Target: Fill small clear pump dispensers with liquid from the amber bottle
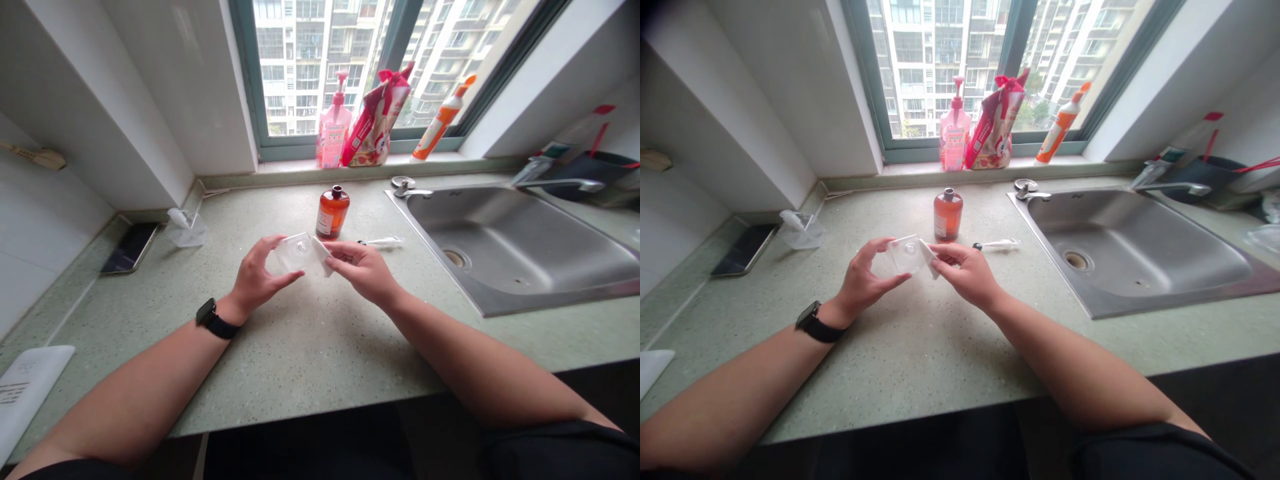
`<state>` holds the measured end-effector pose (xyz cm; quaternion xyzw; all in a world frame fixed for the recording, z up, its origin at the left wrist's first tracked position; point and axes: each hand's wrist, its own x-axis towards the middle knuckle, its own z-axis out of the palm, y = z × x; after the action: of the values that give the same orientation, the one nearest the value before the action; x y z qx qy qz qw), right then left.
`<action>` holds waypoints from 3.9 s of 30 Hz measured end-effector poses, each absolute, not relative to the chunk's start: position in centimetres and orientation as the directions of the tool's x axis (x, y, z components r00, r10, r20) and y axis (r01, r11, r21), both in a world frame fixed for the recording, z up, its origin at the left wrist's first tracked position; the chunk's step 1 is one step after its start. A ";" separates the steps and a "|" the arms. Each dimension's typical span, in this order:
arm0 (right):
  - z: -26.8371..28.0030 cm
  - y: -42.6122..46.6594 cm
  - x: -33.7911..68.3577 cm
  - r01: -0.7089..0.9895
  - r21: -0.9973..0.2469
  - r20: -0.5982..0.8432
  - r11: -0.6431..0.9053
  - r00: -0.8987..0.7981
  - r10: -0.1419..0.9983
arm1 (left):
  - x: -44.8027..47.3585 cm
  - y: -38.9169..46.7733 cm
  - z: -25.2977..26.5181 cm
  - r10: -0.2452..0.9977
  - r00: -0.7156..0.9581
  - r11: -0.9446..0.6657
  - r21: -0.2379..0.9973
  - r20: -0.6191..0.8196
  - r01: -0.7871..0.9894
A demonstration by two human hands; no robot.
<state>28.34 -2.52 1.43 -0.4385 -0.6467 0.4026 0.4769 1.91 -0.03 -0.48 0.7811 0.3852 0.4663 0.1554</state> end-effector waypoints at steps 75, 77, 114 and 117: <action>4.4 0.3 28.8 0.804 -0.456 0.208 0.382 -0.321 0.924 | 0.6 2.7 -1.7 0.910 0.051 -0.407 0.865 0.411 0.292; 4.5 1.2 32.9 0.882 -0.407 0.210 0.238 -0.164 0.964 | 0.7 2.3 -1.5 0.906 0.090 -0.421 0.853 0.414 0.307; 12.8 2.4 29.2 0.465 -0.802 0.220 0.376 -0.355 0.909 | 1.0 1.6 -0.4 0.929 0.243 -0.368 0.759 0.279 0.537; 14.5 3.4 26.0 0.461 -0.780 0.284 0.423 -0.341 0.896 | 1.0 1.5 -0.3 0.930 0.247 -0.364 0.763 0.271 0.534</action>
<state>25.96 3.40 14.49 -0.4455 -0.7618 0.3004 0.3619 0.96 1.52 -0.35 0.7414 0.4939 0.3641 0.2718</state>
